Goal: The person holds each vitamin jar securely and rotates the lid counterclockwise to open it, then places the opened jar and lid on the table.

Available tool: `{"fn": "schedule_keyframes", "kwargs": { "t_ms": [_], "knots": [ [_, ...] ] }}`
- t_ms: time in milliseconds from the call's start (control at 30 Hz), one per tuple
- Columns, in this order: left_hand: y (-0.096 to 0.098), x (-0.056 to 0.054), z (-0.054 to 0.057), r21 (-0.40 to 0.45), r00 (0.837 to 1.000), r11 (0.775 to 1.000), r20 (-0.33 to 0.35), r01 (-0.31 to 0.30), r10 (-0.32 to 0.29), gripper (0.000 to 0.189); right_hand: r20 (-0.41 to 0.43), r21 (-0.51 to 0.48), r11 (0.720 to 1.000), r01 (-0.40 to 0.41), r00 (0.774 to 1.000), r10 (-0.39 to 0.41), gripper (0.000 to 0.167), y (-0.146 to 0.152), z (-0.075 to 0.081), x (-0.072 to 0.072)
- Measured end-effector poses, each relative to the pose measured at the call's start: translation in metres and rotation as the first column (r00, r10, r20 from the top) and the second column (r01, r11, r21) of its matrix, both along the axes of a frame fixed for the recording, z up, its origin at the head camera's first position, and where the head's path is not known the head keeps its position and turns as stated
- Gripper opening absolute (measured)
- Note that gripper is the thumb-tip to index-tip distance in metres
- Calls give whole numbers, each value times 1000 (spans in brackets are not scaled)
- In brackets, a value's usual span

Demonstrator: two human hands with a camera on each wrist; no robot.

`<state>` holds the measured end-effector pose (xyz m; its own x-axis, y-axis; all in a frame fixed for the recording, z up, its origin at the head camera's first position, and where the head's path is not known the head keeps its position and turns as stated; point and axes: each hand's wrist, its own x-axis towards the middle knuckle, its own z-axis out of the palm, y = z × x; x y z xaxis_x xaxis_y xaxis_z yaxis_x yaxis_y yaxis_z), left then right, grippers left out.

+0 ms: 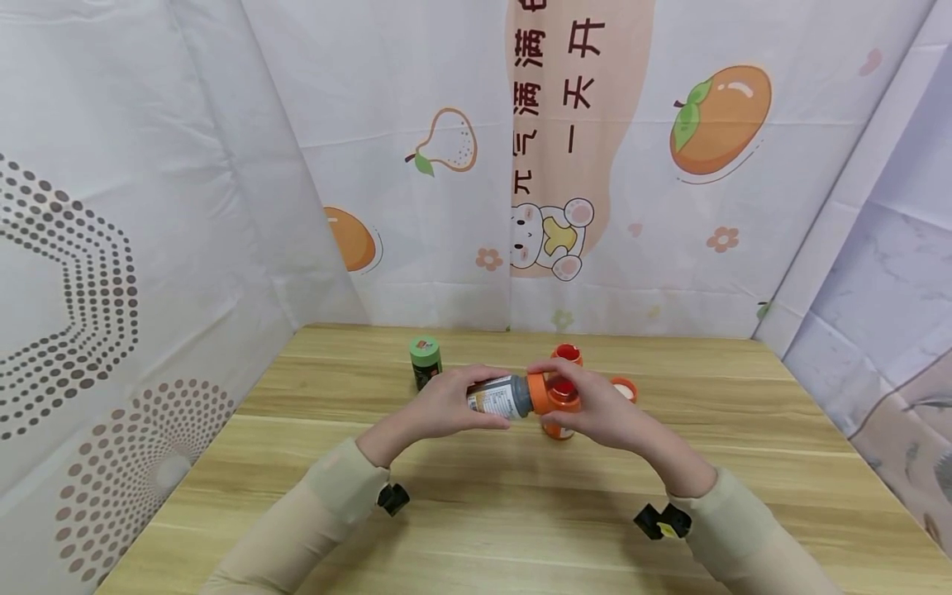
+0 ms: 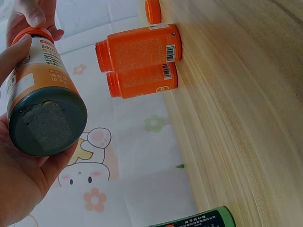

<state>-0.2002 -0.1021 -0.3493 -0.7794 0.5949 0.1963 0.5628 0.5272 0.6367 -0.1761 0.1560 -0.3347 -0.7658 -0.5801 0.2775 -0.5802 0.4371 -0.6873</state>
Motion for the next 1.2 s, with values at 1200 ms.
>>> {"fn": "schedule_keyframes", "kwargs": {
  "t_ms": [1200],
  "knots": [
    [-37,-2,-15,152,993,982,46,-113,108,60,128,-207,966,156,983,-131,54,-28,-22,-7]
  ]
}}
